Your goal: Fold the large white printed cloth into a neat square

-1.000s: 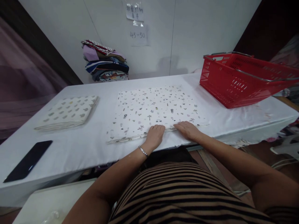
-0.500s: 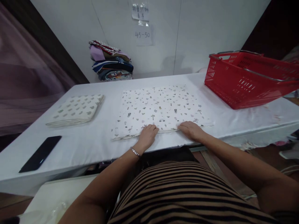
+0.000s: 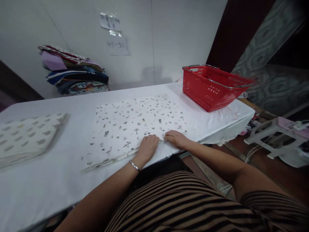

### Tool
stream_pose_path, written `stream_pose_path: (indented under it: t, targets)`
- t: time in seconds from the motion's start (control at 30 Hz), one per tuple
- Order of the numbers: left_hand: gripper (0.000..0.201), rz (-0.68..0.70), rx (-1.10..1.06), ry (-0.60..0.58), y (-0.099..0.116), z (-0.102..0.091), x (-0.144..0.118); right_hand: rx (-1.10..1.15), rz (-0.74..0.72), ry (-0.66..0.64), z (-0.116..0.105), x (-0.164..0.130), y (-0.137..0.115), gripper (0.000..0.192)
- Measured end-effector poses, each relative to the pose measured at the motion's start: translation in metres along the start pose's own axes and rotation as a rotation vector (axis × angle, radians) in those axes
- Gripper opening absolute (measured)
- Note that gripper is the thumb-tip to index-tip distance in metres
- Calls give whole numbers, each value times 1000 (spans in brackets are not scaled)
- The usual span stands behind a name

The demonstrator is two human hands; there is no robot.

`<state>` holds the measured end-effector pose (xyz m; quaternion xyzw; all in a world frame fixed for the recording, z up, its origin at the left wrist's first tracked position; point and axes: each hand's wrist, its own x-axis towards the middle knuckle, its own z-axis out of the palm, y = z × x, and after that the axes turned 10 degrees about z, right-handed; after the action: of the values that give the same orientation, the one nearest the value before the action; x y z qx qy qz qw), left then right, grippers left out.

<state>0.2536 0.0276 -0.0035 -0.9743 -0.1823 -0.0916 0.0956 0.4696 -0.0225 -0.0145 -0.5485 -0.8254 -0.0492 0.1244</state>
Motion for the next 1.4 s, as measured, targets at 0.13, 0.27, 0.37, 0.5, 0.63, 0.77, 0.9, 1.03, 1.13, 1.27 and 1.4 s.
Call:
stream_pose_path:
  t: [0.13, 0.27, 0.37, 0.5, 0.63, 0.77, 0.9, 1.03, 1.13, 1.27, 1.4]
  targets:
    - [16, 5, -43, -43, -1, 4, 3, -39, 55, 17, 0, -8, 5, 29]
    - [17, 10, -128, -58, -6, 2, 1, -62, 125, 28, -2, -25, 24, 30]
    - [19, -4, -181, -57, -9, -1, 2, -41, 141, 47, -6, -42, 46, 32]
    - [24, -7, -210, -79, -10, -3, 3, 96, 217, 97, -23, -69, 78, 31]
    - [24, 9, -228, -97, -10, -5, 4, 275, 860, 113, -48, -78, 102, 25]
    - [23, 18, -216, -133, -9, -9, 5, 527, 1394, -188, -63, -61, 115, 21]
    - [24, 8, -211, -146, -8, -9, 5, 610, 1469, -349, -66, -42, 120, 29]
    - [24, 21, -195, -130, -8, -7, 5, 629, 1512, -460, -66, -33, 121, 33]
    - [24, 29, -192, -122, -8, -6, 5, 635, 1515, -485, -66, -29, 118, 30]
    - [25, 28, -197, -121, -9, -6, 5, 647, 1476, -458, -70, -26, 114, 22]
    - [24, 55, -185, -100, -7, -6, 7, 640, 1443, -375, -75, -32, 117, 16]
